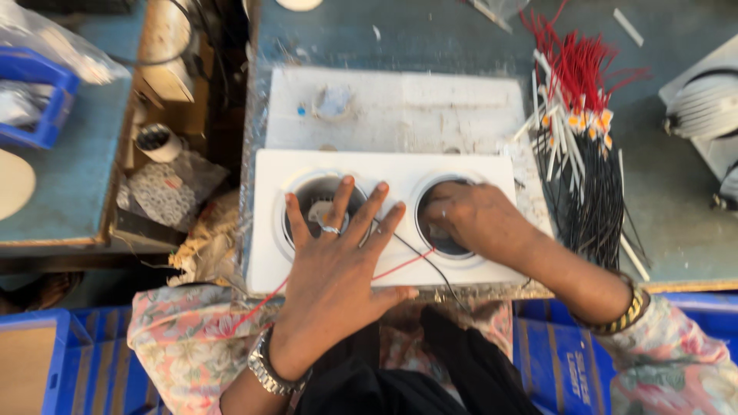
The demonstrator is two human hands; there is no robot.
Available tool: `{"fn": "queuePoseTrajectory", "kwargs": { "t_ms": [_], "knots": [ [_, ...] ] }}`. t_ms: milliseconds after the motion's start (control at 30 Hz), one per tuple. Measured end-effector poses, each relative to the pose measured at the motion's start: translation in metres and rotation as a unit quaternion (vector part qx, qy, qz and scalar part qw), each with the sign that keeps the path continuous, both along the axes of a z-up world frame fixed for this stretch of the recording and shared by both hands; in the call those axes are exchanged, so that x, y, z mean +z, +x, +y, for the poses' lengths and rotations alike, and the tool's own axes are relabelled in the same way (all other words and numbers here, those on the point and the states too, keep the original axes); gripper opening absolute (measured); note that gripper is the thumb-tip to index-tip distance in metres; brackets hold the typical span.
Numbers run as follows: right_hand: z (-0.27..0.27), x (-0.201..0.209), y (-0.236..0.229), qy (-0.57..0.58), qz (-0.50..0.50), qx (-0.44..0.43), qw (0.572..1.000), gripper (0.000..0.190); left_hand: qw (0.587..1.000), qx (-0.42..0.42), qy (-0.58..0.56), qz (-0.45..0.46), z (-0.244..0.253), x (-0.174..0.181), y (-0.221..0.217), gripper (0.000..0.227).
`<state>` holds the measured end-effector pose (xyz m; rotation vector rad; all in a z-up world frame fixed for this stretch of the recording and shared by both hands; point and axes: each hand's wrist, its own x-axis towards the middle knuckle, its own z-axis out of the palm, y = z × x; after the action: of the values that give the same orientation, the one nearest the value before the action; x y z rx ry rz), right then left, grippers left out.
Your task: The person assembles LED light fixtures by inserting LED modules into a white housing, connecting red and black wires, and securing components with a green power drill. The person also handles heat sinks and wire connectors during the process.
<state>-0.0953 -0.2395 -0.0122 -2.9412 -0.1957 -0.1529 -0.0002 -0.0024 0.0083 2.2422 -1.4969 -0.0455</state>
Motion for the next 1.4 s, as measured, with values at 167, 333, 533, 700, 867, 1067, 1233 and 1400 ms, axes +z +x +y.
{"fn": "queuePoseTrajectory", "kwargs": {
  "t_ms": [167,333,533,700,867,1067,1233,1400],
  "knots": [
    [0.001,0.002,0.005,-0.002,0.020,-0.008,1.000,0.009,1.000,0.000,0.009,0.010,-0.003,0.008,0.001,0.100],
    [-0.001,0.001,0.004,0.006,0.035,-0.009,0.999,0.014,1.000,-0.001,0.003,0.009,-0.002,0.009,0.000,0.102],
    [-0.003,0.034,0.000,0.106,-0.046,0.011,0.993,0.020,0.999,-0.014,0.040,0.019,-0.003,0.007,0.001,0.102],
    [-0.054,0.139,0.011,0.118,-0.301,-0.259,0.910,0.028,0.997,-0.008,0.057,-0.050,-0.003,0.005,0.000,0.094],
    [-0.118,0.153,0.050,0.209,-0.306,-0.268,0.889,0.041,0.999,-0.016,0.042,-0.013,-0.004,0.008,0.003,0.101],
    [-0.139,0.149,0.078,0.454,-0.300,-0.183,0.819,0.057,0.999,-0.021,0.032,0.012,-0.004,0.008,0.006,0.096],
    [-0.141,0.117,0.059,0.623,-0.318,-0.022,0.714,0.071,0.999,-0.017,0.039,0.026,-0.008,0.009,0.009,0.094],
    [-0.075,0.042,-0.021,0.610,-0.344,0.081,0.709,0.085,0.999,-0.012,0.033,0.018,-0.009,0.006,0.013,0.090]
  ]
}}
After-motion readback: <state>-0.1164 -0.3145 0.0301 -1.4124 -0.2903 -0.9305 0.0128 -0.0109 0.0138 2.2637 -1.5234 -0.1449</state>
